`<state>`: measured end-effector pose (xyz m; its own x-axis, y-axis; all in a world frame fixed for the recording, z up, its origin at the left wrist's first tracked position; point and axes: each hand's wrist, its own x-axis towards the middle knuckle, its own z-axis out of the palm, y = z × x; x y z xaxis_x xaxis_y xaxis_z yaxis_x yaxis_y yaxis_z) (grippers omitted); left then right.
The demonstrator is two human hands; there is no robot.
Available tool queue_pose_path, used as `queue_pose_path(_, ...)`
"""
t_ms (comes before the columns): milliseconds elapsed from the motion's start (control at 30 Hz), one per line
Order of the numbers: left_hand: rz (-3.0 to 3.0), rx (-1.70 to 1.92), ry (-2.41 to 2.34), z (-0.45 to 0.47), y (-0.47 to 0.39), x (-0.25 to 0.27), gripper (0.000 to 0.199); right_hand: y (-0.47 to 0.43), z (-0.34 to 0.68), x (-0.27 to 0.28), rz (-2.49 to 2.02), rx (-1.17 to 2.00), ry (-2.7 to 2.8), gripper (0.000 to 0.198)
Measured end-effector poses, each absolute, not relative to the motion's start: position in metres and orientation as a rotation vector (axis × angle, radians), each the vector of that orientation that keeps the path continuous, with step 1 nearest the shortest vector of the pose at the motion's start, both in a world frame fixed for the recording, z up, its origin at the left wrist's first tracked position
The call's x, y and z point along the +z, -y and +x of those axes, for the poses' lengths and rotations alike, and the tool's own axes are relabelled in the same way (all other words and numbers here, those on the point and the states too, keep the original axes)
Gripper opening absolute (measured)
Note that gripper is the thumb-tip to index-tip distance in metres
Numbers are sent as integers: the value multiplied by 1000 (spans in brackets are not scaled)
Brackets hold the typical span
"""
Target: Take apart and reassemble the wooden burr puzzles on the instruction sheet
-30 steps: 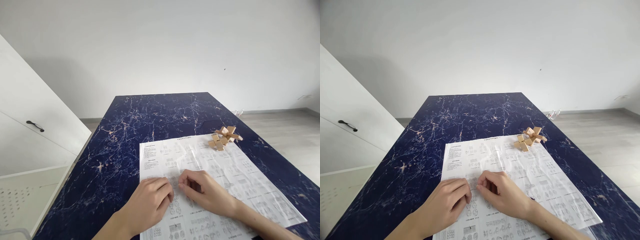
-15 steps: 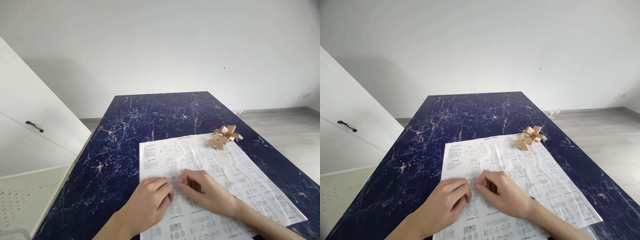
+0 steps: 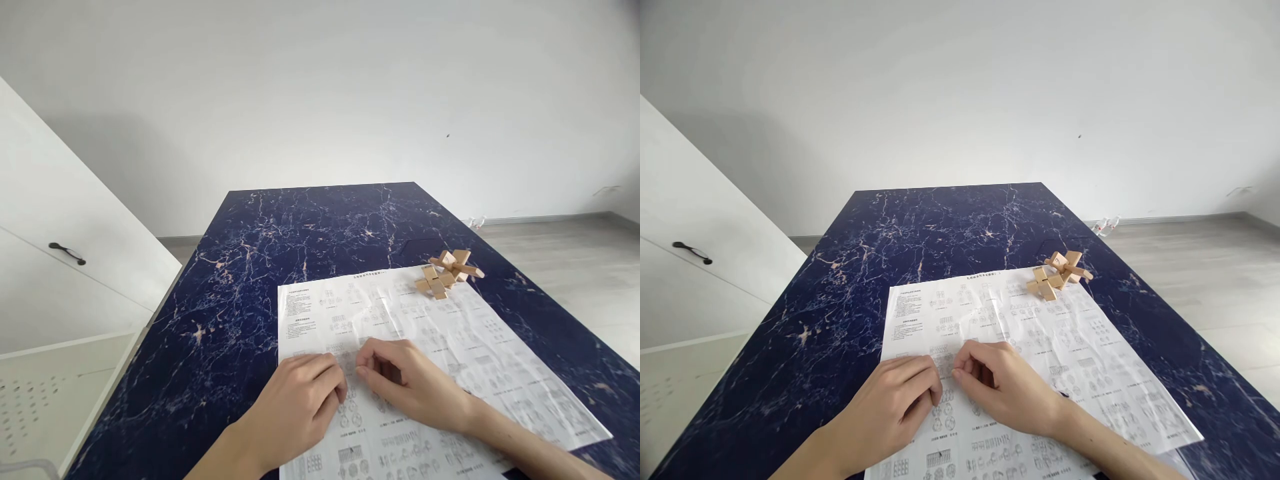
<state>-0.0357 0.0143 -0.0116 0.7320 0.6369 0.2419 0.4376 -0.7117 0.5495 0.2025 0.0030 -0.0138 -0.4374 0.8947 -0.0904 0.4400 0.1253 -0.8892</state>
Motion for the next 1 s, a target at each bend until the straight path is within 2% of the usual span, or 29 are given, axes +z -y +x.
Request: queue_pose_path(1000, 2441, 584, -821, -37, -14, -13, 22, -3, 201, -13, -1271, 1277, 1934, 16)
